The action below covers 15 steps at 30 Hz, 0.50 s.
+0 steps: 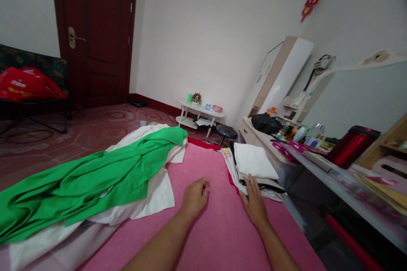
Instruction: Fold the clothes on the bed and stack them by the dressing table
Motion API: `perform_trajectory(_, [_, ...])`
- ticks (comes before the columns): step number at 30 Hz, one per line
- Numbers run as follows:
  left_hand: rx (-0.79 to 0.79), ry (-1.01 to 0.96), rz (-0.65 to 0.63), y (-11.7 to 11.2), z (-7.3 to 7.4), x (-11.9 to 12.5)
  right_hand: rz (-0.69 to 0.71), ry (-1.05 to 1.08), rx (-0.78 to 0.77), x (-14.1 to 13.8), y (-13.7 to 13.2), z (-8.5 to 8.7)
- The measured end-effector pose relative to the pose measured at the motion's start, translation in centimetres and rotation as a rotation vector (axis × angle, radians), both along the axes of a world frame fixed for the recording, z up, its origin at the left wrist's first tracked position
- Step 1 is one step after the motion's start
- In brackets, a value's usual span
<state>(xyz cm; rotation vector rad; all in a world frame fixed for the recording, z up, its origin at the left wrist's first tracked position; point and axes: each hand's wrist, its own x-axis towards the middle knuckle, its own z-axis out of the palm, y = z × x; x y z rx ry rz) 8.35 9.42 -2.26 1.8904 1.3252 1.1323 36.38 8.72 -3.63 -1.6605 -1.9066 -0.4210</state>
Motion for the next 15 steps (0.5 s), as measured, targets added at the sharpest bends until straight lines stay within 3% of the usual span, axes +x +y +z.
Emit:
perform_trajectory(4, [0.011,0.051,-0.008,-0.3,0.6,-0.2,0.048,0.131,-0.021,0.4,-0.2,-0.4])
perform_trajectory(15, [0.0,0.1,-0.035,-0.3,0.9,-0.3,0.137,0.479,-0.063,1.0,-0.9,0.8])
